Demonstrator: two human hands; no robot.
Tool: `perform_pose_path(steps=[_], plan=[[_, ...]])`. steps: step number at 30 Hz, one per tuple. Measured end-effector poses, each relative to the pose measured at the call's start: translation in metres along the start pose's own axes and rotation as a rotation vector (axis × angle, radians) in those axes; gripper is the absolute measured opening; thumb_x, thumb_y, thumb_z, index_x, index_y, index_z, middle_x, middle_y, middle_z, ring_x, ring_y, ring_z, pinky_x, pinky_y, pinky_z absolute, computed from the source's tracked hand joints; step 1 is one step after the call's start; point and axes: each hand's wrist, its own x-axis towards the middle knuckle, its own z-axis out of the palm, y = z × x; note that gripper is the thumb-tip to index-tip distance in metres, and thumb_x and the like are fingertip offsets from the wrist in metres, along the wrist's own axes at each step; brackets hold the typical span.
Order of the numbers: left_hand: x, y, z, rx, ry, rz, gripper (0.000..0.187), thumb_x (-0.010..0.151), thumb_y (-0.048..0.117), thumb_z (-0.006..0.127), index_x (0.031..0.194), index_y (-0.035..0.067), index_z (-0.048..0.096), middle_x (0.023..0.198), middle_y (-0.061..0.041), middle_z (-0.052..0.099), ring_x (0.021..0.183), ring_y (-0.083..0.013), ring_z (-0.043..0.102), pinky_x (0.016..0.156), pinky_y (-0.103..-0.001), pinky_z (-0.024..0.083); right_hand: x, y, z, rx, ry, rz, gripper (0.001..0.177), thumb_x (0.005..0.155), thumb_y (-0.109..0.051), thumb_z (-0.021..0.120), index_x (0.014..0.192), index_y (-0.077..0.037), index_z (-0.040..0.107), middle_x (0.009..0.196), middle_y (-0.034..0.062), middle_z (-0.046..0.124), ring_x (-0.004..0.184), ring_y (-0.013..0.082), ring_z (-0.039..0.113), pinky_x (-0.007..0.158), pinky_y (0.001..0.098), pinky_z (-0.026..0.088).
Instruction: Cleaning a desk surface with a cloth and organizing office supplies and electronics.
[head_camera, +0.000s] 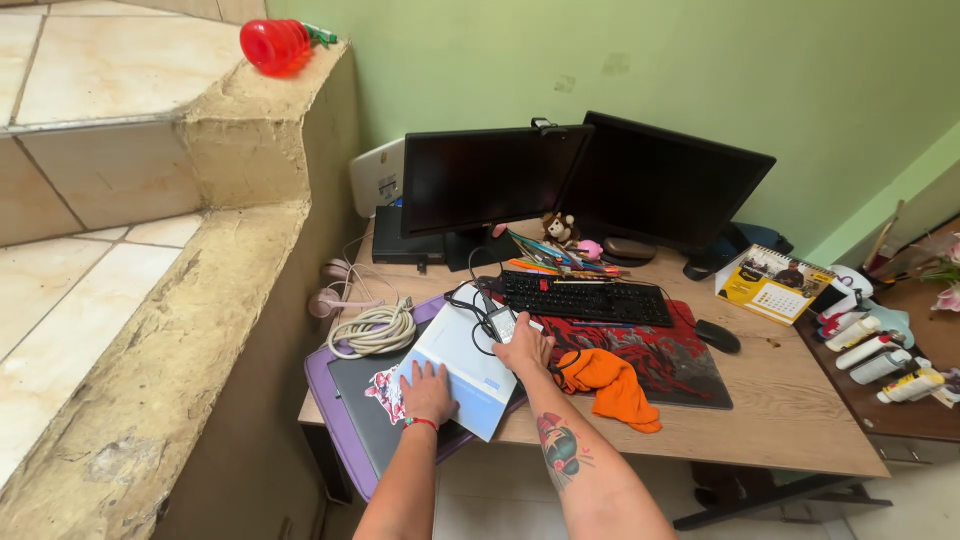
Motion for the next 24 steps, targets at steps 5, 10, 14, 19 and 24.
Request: perform_pose_path(steps=[5, 10, 14, 19, 24], plan=[[0.005, -0.001, 0.016, -0.019, -0.093, 0.053, 0.093, 0.079, 0.047, 0.085, 0.155, 0.021, 0.037, 0.167, -0.012, 0.023, 0.157, -0.0331, 0.016, 0.122, -0.059, 0.022, 0.006, 0.009, 0.038, 0.032, -0.017, 0.019, 0.071, 0.073, -0.034, 0.081, 0.128, -0.007, 0.044, 0.103, 0.0192, 0.074, 0.106, 0.0338, 0.07, 0.103, 0.0438, 0.038], [0.016, 0.003, 0.019, 0.019, -0.079, 0.064, 0.086, 0.079, 0.045, 0.086, 0.15, 0.017, 0.046, 0.164, -0.015, 0.03, 0.154, -0.037, 0.023, 0.122, -0.059, 0.022, 0.02, -0.001, 0.066, 0.034, -0.023, 0.014, 0.07, 0.072, -0.033, 0.081, 0.126, -0.008, 0.045, 0.101, 0.0184, 0.075, 0.104, 0.0328, 0.07, 0.105, 0.0423, 0.037], [0.023, 0.004, 0.021, 0.111, -0.04, 0.089, 0.074, 0.082, 0.041, 0.084, 0.143, 0.013, 0.053, 0.157, -0.02, 0.04, 0.149, -0.0409, 0.032, 0.12, -0.064, 0.02, 0.043, -0.016, 0.077, 0.026, 0.015, 0.018, 0.071, 0.073, -0.035, 0.081, 0.127, -0.008, 0.044, 0.098, 0.0189, 0.075, 0.101, 0.0345, 0.071, 0.103, 0.0437, 0.037], [0.016, 0.004, 0.006, 0.138, -0.06, 0.12, 0.071, 0.081, 0.044, 0.084, 0.138, 0.01, 0.057, 0.153, -0.022, 0.045, 0.147, -0.0417, 0.036, 0.12, -0.065, 0.018, 0.062, -0.03, 0.061, 0.077, 0.112, 0.052, 0.073, 0.072, -0.036, 0.081, 0.128, -0.007, 0.043, 0.095, 0.0185, 0.076, 0.096, 0.0348, 0.072, 0.102, 0.044, 0.039], [0.036, 0.002, 0.028, 0.13, -0.071, 0.097, 0.08, 0.082, 0.046, 0.082, 0.148, 0.014, 0.049, 0.159, -0.02, 0.039, 0.151, -0.0413, 0.03, 0.121, -0.066, 0.013, 0.071, -0.024, 0.03, 0.209, 0.293, 0.064, 0.07, 0.071, -0.037, 0.081, 0.123, -0.006, 0.046, 0.098, 0.0197, 0.075, 0.099, 0.038, 0.07, 0.097, 0.0489, 0.041]])
